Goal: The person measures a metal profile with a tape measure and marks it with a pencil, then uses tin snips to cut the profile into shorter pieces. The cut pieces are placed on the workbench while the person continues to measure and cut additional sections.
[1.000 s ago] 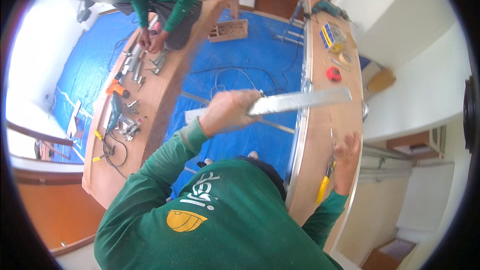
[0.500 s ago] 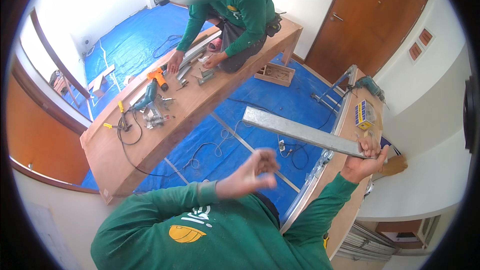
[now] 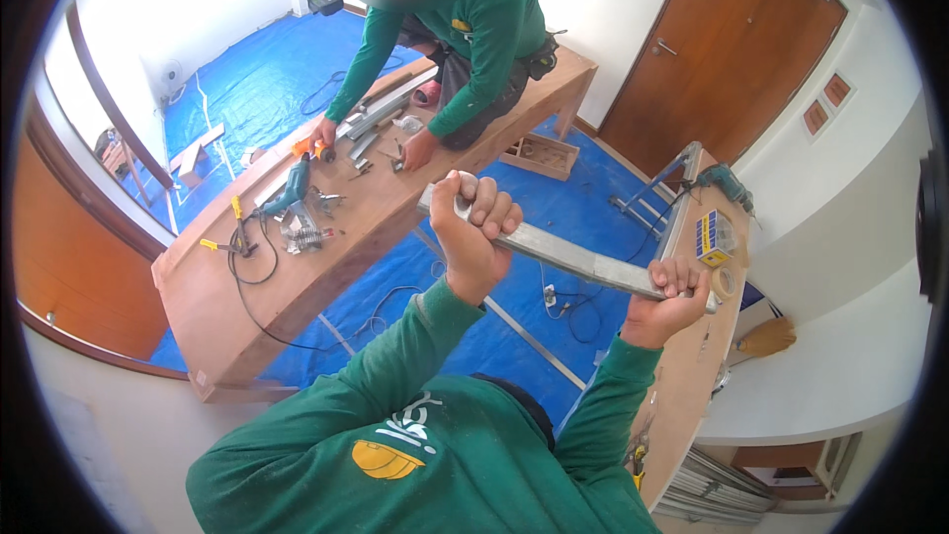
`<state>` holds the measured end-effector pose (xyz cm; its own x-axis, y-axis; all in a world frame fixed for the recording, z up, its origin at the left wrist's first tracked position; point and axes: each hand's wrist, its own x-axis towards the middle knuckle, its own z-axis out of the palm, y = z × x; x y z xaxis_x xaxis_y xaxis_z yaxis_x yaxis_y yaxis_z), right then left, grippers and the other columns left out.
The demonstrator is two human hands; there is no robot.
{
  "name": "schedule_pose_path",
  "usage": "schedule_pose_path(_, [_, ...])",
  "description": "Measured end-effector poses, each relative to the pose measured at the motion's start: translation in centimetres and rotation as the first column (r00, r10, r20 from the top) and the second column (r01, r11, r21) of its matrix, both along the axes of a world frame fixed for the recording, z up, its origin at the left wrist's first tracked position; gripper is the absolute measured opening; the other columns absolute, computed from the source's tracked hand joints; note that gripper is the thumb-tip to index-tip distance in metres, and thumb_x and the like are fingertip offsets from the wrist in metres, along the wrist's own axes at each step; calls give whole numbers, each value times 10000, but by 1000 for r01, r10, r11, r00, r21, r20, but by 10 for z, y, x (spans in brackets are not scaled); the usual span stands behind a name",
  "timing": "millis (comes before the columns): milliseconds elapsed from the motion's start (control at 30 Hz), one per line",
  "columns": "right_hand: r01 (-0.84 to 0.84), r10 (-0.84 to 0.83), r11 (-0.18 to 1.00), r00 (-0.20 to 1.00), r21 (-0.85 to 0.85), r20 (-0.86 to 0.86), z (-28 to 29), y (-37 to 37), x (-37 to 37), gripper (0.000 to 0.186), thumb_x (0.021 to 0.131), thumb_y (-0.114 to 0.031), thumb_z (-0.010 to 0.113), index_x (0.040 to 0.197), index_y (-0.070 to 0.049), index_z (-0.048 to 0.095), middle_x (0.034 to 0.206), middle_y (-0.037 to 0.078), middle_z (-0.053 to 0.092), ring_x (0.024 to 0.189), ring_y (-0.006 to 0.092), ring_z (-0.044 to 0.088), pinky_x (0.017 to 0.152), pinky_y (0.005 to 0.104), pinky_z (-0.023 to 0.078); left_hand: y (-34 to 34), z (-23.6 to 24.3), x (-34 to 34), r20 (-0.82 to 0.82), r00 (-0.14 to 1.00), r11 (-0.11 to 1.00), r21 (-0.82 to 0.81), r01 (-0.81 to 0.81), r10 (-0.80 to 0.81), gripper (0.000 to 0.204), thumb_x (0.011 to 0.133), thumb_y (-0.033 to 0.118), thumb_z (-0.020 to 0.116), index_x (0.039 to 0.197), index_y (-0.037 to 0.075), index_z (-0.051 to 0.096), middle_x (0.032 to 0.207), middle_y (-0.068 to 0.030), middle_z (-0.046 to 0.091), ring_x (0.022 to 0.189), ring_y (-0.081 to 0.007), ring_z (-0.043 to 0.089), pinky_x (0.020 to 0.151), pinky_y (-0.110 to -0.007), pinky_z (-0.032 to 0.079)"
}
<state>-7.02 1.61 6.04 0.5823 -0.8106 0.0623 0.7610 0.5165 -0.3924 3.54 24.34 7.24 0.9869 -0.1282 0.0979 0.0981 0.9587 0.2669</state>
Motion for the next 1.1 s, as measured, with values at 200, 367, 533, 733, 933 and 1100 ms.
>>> schedule_pose_path(200, [-84,20,952,976,-294,-215,-7,14,0,359,1183,-310,533,868,-204,397,678,-49,332,521,65,321,481,281,330,-10,-6,-7,92,990,912,407,58,-104,357,1164,380,530,868,185,486,635,62,398,512,-66,399,549,-298,421])
schedule_pose_path(367, [-211,-120,737,894,-642,-431,-25,88,11,368,1235,-360,483,949,-129,502,774,-18,468,653,93,479,594,310,431,-38,-32,-21,460,873,490,805,-336,-158,639,1184,610,529,953,21,622,825,-108,650,771,-198,590,747,-402,535])
schedule_pose_path(533, [-219,-276,611,841,-760,-464,-43,109,17,405,1233,-372,532,1045,-14,567,919,77,607,873,204,575,754,420,480,-32,-18,-32,353,879,401,891,-213,-319,735,1145,667,574,1069,-54,696,940,-200,732,871,-262,615,841,-460,557])
schedule_pose_path(733, [-264,-163,709,841,-654,-516,-47,93,10,317,1204,-311,567,971,-99,533,811,11,538,717,103,490,649,345,445,1,-38,-1,93,962,692,712,115,-256,631,1160,696,519,828,160,500,648,38,437,551,-97,435,535,-310,401])
schedule_pose_path(933, [-159,72,933,961,-322,-267,-42,61,3,380,1174,-317,571,858,-201,396,706,-46,418,559,84,448,576,308,454,44,-61,25,-163,983,954,271,126,-84,698,1073,836,534,751,240,366,595,76,290,467,-96,328,475,-292,328])
schedule_pose_path(1100, [-228,-61,780,899,-582,-434,-64,65,8,311,1190,-324,574,951,-137,505,745,11,492,626,226,540,605,432,507,12,-83,16,-148,973,838,496,229,-178,678,1117,782,524,750,227,397,614,69,351,484,-88,362,469,-309,352])
